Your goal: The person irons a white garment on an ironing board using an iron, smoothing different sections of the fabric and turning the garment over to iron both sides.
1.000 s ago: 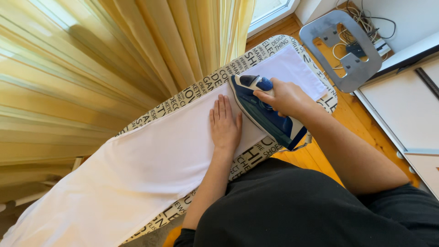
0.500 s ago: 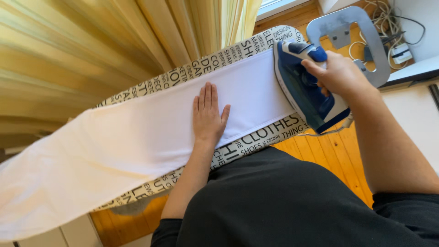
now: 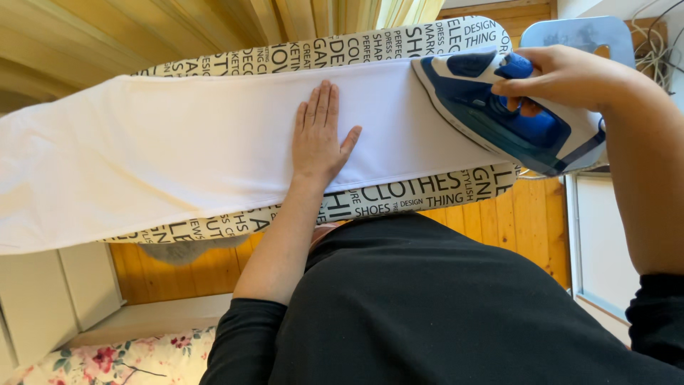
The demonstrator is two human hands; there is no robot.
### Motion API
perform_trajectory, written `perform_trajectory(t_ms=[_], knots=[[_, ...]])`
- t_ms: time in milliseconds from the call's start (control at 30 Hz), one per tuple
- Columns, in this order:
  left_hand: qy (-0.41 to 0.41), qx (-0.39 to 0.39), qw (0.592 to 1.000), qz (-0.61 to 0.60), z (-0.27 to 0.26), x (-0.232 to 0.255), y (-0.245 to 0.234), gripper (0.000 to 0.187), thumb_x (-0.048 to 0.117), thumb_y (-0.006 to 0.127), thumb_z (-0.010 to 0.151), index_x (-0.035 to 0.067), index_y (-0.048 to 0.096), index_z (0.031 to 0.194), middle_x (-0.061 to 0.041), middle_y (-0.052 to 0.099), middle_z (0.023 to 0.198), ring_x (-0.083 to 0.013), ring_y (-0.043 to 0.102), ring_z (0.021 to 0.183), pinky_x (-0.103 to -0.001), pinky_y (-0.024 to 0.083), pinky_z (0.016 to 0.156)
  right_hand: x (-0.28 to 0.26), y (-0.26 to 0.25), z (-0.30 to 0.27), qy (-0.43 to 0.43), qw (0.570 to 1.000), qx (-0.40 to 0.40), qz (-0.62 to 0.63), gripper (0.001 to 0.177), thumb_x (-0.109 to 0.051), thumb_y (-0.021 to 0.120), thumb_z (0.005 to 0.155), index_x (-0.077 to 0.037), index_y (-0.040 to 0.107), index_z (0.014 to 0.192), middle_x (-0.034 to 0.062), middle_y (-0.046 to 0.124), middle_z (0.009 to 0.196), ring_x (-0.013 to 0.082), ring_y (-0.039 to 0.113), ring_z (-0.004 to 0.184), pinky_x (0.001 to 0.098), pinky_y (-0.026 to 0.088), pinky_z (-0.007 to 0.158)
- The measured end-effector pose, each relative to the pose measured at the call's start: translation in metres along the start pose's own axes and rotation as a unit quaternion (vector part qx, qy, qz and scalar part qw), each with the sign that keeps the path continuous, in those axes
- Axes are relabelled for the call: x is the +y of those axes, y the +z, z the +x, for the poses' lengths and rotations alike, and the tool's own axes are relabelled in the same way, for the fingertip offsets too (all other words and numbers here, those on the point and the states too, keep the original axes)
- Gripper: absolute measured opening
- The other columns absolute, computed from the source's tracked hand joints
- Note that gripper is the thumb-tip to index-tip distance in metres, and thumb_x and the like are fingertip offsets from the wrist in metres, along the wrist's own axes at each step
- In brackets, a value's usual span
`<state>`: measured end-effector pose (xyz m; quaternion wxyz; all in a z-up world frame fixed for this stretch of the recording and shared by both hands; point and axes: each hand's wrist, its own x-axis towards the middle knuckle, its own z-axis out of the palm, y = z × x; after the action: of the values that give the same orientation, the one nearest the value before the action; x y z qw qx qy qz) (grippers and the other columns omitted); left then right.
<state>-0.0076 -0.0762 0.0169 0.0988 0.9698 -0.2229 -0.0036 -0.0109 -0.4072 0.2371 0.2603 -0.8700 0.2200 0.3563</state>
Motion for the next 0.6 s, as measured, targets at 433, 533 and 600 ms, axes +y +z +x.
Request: perform_trajectory(t_ms=[433, 533, 600], knots=[[-0.109, 0.028, 0.993, 0.032, -0.005, -0.002, 0.008, 0.077, 0.057, 0.043, 0.112, 0.009, 0.016, 0.166, -0.008, 0.016, 0.173, -0.0214, 0.019, 0.161, -0.039, 0.018, 0.133, -0.03, 0.016, 0.023, -0.132, 0.933, -0.038, -0.333, 0.067, -0.052, 0.074, 0.08, -0.034, 0.059, 0.142, 0.0116, 0.075, 0.087, 0.027, 0.066, 0.077, 0.0392, 0.045, 0.065], [-0.126, 0.022, 0.992, 0.02, -0.009, -0.011, -0.002, 0.079, 0.057, 0.046, 0.112, 0.008, 0.016, 0.166, -0.009, 0.016, 0.173, -0.0225, 0.019, 0.161, -0.041, 0.019, 0.132, -0.049, 0.026, 0.012, -0.122, 0.917, -0.077, -0.373, 0.069, -0.049, 0.074, 0.078, -0.042, 0.056, 0.144, 0.0049, 0.078, 0.108, 0.0248, 0.075, 0.089, 0.0375, 0.057, 0.073], [-0.14, 0.023, 0.99, 0.026, -0.016, -0.021, -0.004, 0.079, 0.058, 0.046, 0.113, 0.008, 0.016, 0.166, -0.009, 0.016, 0.173, -0.0226, 0.019, 0.161, -0.041, 0.019, 0.133, -0.059, 0.037, 0.005, -0.128, 0.904, -0.094, -0.397, 0.069, -0.049, 0.073, 0.08, -0.042, 0.054, 0.146, 0.0043, 0.08, 0.105, 0.0223, 0.076, 0.085, 0.035, 0.057, 0.067]])
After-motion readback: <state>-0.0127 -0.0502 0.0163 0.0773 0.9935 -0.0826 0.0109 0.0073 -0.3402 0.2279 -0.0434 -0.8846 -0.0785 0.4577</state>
